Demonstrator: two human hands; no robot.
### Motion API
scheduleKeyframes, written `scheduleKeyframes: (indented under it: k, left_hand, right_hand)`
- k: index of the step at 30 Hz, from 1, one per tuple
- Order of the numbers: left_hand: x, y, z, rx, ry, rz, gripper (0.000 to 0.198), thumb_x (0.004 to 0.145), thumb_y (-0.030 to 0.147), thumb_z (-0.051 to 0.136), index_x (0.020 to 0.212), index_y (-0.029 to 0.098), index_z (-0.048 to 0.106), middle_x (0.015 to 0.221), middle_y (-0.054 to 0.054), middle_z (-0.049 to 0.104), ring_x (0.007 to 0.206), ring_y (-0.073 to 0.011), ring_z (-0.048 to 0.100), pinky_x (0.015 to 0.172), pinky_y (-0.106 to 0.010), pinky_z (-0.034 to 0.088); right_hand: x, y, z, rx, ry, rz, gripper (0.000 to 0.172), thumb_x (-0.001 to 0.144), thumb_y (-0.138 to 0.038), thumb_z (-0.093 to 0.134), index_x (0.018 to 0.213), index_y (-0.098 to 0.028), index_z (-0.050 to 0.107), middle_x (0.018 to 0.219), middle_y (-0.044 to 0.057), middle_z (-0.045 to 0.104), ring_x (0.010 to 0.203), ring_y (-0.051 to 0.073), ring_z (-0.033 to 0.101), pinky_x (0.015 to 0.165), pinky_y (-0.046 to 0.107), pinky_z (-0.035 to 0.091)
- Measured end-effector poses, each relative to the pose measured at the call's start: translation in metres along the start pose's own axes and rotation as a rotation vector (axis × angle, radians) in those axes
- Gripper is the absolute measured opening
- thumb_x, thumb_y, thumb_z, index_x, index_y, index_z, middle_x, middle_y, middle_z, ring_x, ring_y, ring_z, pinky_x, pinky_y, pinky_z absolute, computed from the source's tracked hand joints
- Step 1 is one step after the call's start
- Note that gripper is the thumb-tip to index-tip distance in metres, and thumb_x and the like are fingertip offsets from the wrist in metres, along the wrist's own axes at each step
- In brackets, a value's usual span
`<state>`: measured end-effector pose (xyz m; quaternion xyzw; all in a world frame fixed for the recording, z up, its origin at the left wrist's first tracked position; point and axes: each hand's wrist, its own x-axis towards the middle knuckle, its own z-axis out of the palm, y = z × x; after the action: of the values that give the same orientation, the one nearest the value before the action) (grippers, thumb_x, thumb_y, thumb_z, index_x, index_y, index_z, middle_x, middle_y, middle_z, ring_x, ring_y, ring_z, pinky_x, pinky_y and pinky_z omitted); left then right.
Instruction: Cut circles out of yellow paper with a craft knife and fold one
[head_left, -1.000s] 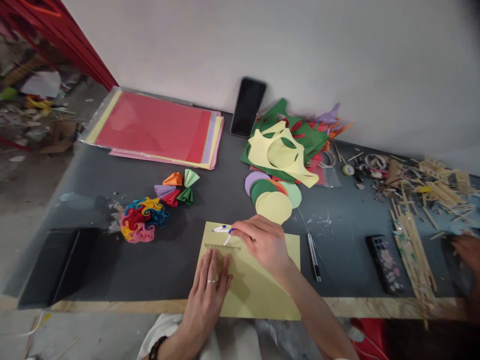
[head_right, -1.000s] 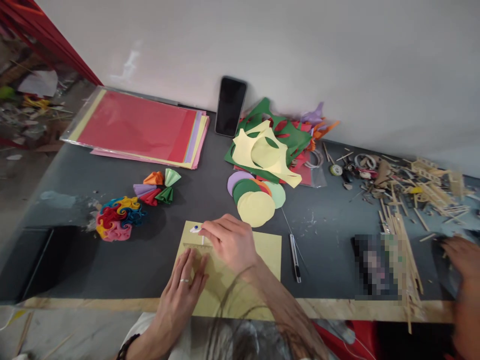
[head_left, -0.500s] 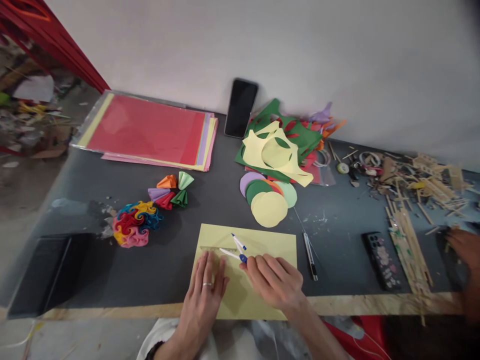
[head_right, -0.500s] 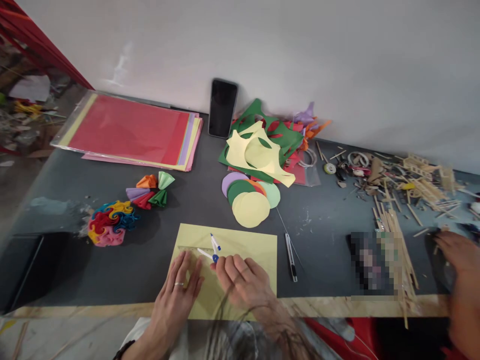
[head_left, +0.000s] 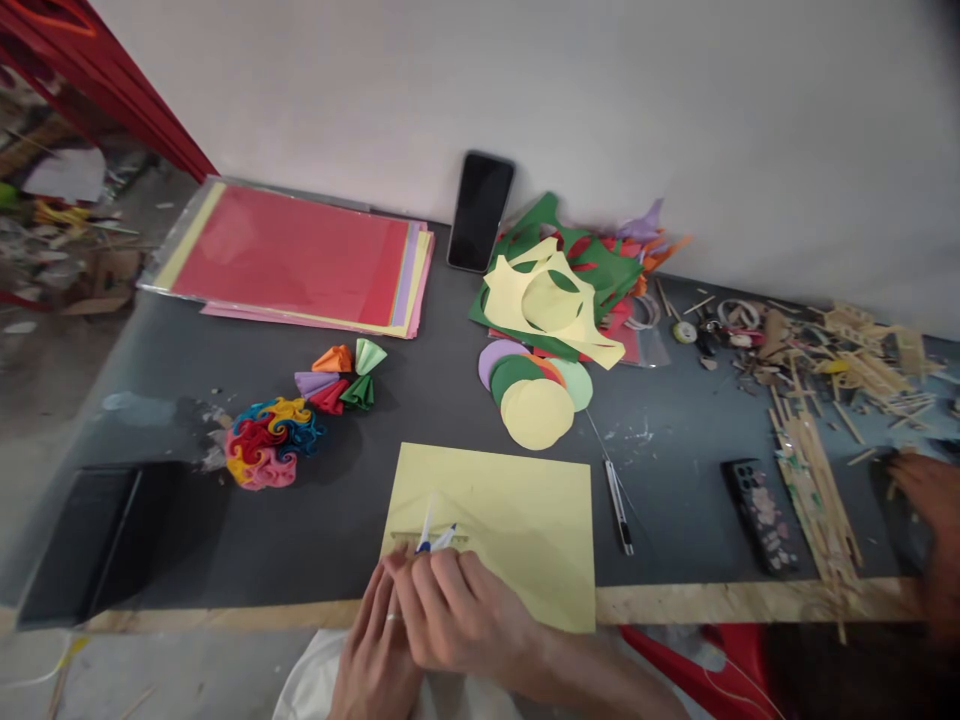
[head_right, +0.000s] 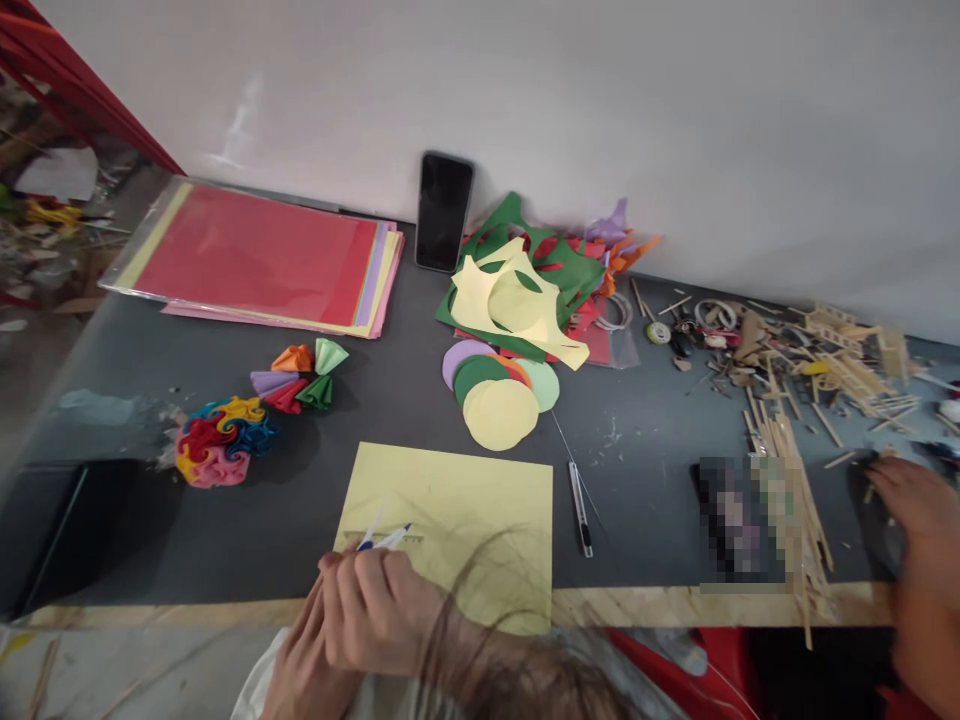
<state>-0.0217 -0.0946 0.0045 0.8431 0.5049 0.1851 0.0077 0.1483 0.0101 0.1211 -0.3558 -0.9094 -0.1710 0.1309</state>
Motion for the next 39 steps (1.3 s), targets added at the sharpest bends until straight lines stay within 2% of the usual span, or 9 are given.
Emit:
scheduleKeyframes:
  k: [2, 5, 9, 19, 23, 27, 31, 35, 39]
  left_hand:
    - [-0.005, -0.002, -0.001, -0.022, 0.02, -0.004, 0.065, 0.099, 0.027, 0.048, 0.162, 0.016, 0.041, 0.134, -0.016, 0.075, 0.138, -0.0298, 0.065, 0.106, -0.041, 0.064]
    - [-0.004, -0.004, -0.004, -0.015, -0.017, 0.026, 0.047, 0.096, 0.027, 0.055, 0.142, 0.026, 0.066, 0.125, -0.011, 0.079, 0.129, -0.0301, 0.07, 0.103, -0.041, 0.065]
    - [0.003, -0.002, -0.007, 0.038, -0.094, 0.053, 0.03, 0.092, 0.024, 0.063, 0.117, 0.028, 0.079, 0.12, -0.009, 0.079, 0.126, -0.0303, 0.071, 0.103, -0.044, 0.065]
    - [0.013, 0.005, 0.002, 0.04, -0.101, 0.013, 0.042, 0.094, 0.027, 0.065, 0.136, 0.023, 0.072, 0.138, -0.015, 0.072, 0.132, -0.0306, 0.068, 0.104, -0.045, 0.065]
    - [0.029, 0.026, 0.016, 0.034, -0.078, 0.054, 0.044, 0.095, 0.029, 0.063, 0.138, 0.02, 0.069, 0.141, -0.017, 0.071, 0.136, -0.0306, 0.066, 0.107, -0.045, 0.065]
    - [0.046, 0.046, 0.033, 0.031, -0.182, 0.16, 0.054, 0.093, 0.038, 0.067, 0.145, 0.021, 0.065, 0.153, -0.017, 0.063, 0.143, -0.0368, 0.06, 0.111, -0.056, 0.062]
    - [0.049, 0.045, 0.036, 0.066, -0.183, 0.174, 0.06, 0.093, 0.037, 0.068, 0.151, 0.025, 0.058, 0.161, -0.015, 0.056, 0.149, -0.0387, 0.053, 0.114, -0.063, 0.058]
    - [0.039, 0.025, 0.028, 0.074, -0.172, 0.143, 0.06, 0.096, 0.034, 0.065, 0.155, 0.026, 0.054, 0.163, -0.013, 0.054, 0.152, -0.0352, 0.05, 0.119, -0.06, 0.053]
    - [0.03, 0.002, 0.02, 0.064, -0.175, 0.086, 0.064, 0.097, 0.038, 0.064, 0.158, 0.026, 0.049, 0.162, -0.014, 0.055, 0.153, -0.0337, 0.048, 0.119, -0.053, 0.054]
  right_hand:
    - [0.008, -0.01, 0.007, 0.008, 0.01, 0.078, 0.026, 0.096, -0.024, 0.072, 0.07, -0.027, 0.073, 0.059, -0.006, 0.065, 0.052, 0.001, 0.055, 0.042, 0.016, 0.043]
    - [0.016, -0.022, 0.026, 0.023, 0.042, 0.27, 0.033, 0.094, -0.032, 0.076, 0.064, -0.025, 0.064, 0.055, -0.005, 0.054, 0.052, 0.007, 0.053, 0.04, 0.025, 0.043]
    - [0.02, -0.017, 0.05, 0.085, 0.107, 0.462, 0.042, 0.095, -0.041, 0.074, 0.061, -0.026, 0.054, 0.056, -0.004, 0.049, 0.057, 0.013, 0.053, 0.047, 0.032, 0.042]
    - [-0.004, 0.02, 0.063, 0.087, 0.257, 0.721, 0.057, 0.094, -0.052, 0.074, 0.055, -0.024, 0.042, 0.047, -0.003, 0.047, 0.054, 0.014, 0.044, 0.054, 0.036, 0.03]
    - [-0.025, 0.019, 0.059, 0.135, 0.234, 0.703, 0.056, 0.094, -0.049, 0.074, 0.055, -0.024, 0.043, 0.046, -0.003, 0.045, 0.052, 0.015, 0.044, 0.054, 0.037, 0.03]
    - [-0.044, 0.019, 0.053, 0.274, 0.24, 0.746, 0.053, 0.095, -0.036, 0.073, 0.056, -0.025, 0.039, 0.047, -0.004, 0.044, 0.051, 0.015, 0.043, 0.054, 0.037, 0.031]
    - [-0.067, 0.028, 0.043, 0.534, 0.369, 1.038, 0.049, 0.097, -0.029, 0.067, 0.055, -0.024, 0.042, 0.048, -0.005, 0.046, 0.048, 0.013, 0.044, 0.05, 0.033, 0.033]
    - [-0.102, 0.038, 0.043, 0.747, 0.427, 1.339, 0.051, 0.1, -0.043, 0.06, 0.053, -0.023, 0.055, 0.047, -0.003, 0.052, 0.043, 0.014, 0.052, 0.046, 0.03, 0.037]
    - [-0.132, 0.037, 0.056, 0.875, 0.493, 1.593, 0.063, 0.098, -0.057, 0.06, 0.047, -0.02, 0.052, 0.046, -0.001, 0.057, 0.047, 0.014, 0.055, 0.052, 0.029, 0.041]
